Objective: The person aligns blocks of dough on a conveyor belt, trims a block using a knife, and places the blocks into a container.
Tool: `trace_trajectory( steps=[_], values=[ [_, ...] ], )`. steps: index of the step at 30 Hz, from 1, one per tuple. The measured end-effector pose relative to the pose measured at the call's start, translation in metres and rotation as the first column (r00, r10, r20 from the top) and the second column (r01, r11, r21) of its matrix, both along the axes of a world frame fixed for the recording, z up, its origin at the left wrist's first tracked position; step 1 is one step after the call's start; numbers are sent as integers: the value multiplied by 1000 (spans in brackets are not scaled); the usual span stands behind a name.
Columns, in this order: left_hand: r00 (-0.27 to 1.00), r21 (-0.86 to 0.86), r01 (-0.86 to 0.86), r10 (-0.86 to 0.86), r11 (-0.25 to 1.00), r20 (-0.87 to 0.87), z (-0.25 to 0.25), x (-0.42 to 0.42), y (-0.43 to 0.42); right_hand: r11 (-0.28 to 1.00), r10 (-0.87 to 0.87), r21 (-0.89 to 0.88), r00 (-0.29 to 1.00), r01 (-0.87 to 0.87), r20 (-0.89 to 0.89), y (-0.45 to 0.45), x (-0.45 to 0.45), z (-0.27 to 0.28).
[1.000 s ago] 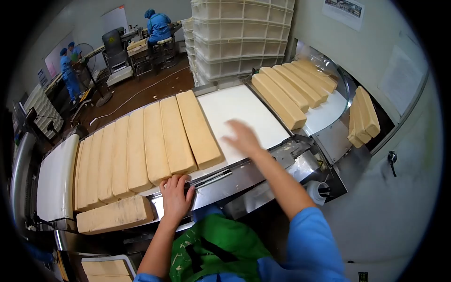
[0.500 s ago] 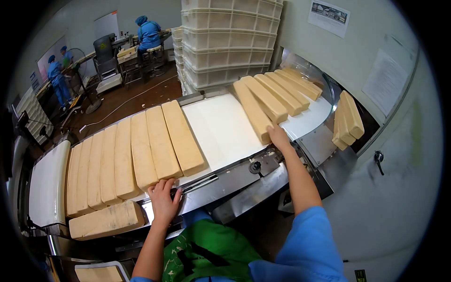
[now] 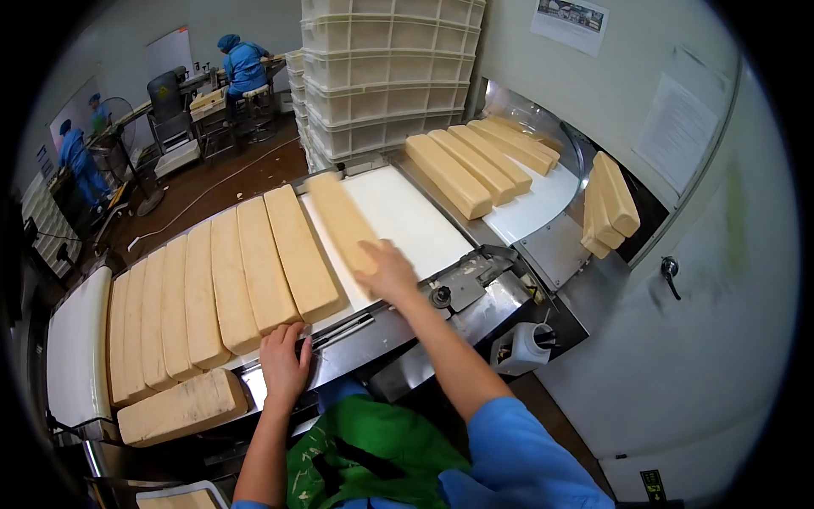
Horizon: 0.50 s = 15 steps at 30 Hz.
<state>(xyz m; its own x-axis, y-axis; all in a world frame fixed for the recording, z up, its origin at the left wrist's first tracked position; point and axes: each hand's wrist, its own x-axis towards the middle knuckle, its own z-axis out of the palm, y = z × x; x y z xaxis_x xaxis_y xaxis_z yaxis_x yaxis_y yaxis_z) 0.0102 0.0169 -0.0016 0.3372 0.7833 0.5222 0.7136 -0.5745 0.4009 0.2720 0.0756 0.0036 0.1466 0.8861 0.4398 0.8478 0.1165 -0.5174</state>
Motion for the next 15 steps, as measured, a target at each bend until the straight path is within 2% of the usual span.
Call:
trace_trajectory(
  steps=[2,5,7,8,9,10,11,13,14,15],
  values=[
    [1000,0,4,-4,1000,-12,0,2,2,998,23,-56,999,-21,29,2,-41,9],
    [999,-12,24,-25,1000,-31,1,3,2,994,69,-82,997,-66,23,8,-39,12],
    [999,-5,14,-14,1000,-33,1,3,3,956,211,-130,923,-263,-321,38,8,-11],
    [1000,-3,5,-5,1000,-26,0,3,3,966,214,-121,970,-228,-119,52,47,-17],
    [1000,17,1,0,1000,-17,3,3,2,997,-14,83,998,9,56,50,70,-7],
    [1000,18,-9,9,1000,-15,2,3,2,974,-166,170,984,152,66,52,99,11],
    [1000,10,-9,9,1000,0,1,3,2,931,-358,2,914,365,190,62,139,15],
    [1000,-1,-13,13,1000,2,2,3,3,704,-702,237,606,669,374,84,219,-34],
    [1000,4,-15,15,1000,0,3,3,3,704,-703,239,607,669,370,77,219,-23],
    [1000,4,-11,11,1000,13,2,4,4,745,-643,79,682,662,350,63,217,-6]
  ],
)
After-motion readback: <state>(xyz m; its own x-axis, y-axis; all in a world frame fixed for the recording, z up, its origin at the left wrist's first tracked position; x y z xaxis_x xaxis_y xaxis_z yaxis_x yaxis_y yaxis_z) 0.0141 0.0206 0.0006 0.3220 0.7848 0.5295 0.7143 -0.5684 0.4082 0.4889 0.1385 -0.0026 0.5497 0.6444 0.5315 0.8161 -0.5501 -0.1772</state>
